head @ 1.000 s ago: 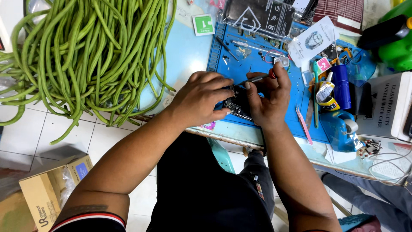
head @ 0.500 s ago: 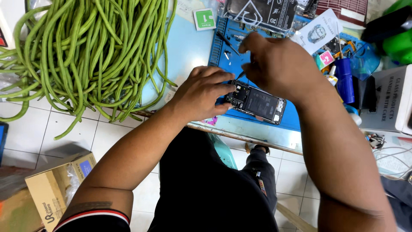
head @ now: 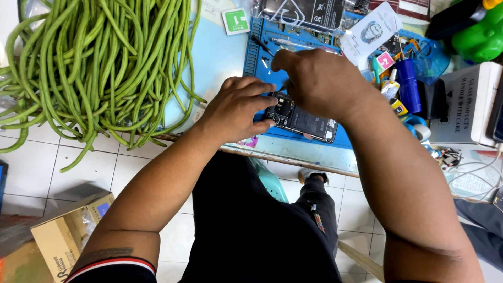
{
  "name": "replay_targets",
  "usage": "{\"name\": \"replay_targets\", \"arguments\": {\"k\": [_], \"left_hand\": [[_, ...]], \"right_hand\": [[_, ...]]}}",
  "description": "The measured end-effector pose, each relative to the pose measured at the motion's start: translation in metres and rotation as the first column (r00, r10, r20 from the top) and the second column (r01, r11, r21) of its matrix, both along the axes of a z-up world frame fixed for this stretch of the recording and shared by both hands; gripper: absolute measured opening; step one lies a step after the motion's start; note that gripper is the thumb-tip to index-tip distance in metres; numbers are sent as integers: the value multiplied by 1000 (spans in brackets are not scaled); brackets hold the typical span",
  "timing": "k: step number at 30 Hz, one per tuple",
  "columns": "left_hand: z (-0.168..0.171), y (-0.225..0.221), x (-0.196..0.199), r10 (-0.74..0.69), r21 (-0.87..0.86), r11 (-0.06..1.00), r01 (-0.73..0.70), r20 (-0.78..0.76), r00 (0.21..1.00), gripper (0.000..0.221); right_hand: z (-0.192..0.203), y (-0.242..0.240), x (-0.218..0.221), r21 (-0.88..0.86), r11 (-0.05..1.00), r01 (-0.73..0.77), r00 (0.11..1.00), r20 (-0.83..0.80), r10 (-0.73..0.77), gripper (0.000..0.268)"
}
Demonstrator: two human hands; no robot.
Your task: The person disassembles a mobile phone using a screwdriver and tweezers, removes the battery, and then reassembles the internal components on the repair mat.
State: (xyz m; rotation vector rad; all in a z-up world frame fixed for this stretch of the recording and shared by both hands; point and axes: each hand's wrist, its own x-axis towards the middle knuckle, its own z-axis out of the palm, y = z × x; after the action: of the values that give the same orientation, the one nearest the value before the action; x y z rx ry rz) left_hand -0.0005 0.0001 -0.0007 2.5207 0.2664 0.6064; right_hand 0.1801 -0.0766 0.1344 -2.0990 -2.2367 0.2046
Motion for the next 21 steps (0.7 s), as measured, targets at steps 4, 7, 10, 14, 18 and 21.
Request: {"name": "replay_targets", "arguments": {"k": [4, 7, 10, 14, 18, 21], "left_hand": [[1, 0, 1, -8, 8, 1000, 8, -1, 1000, 44], [0, 1, 0, -10, 11, 1000, 10, -6, 1000, 41], [2, -1, 0, -10, 24, 1000, 9, 5, 1000, 42], [2, -1, 0, -7, 26, 1000, 7, 4, 1000, 42], [8, 0, 3, -7, 27, 1000, 7, -2, 1000, 42], [10, -1, 2, -9, 39, 999, 11, -47, 999, 39]], "right_hand": [[-1, 0, -2, 11, 1000, 13, 1000, -11, -13, 31], [-5, 3, -9, -143, 981, 127, 989, 94, -114, 27], [-8, 0, -7, 0, 994, 107, 994, 2, -107, 40], [-20, -5, 2, -1, 996, 85, 990, -112, -85, 42], [-49, -4, -7, 147, 973, 180, 967, -205, -149, 49], [-81, -13, -20, 360, 864, 353, 893, -404, -196, 34]]}}
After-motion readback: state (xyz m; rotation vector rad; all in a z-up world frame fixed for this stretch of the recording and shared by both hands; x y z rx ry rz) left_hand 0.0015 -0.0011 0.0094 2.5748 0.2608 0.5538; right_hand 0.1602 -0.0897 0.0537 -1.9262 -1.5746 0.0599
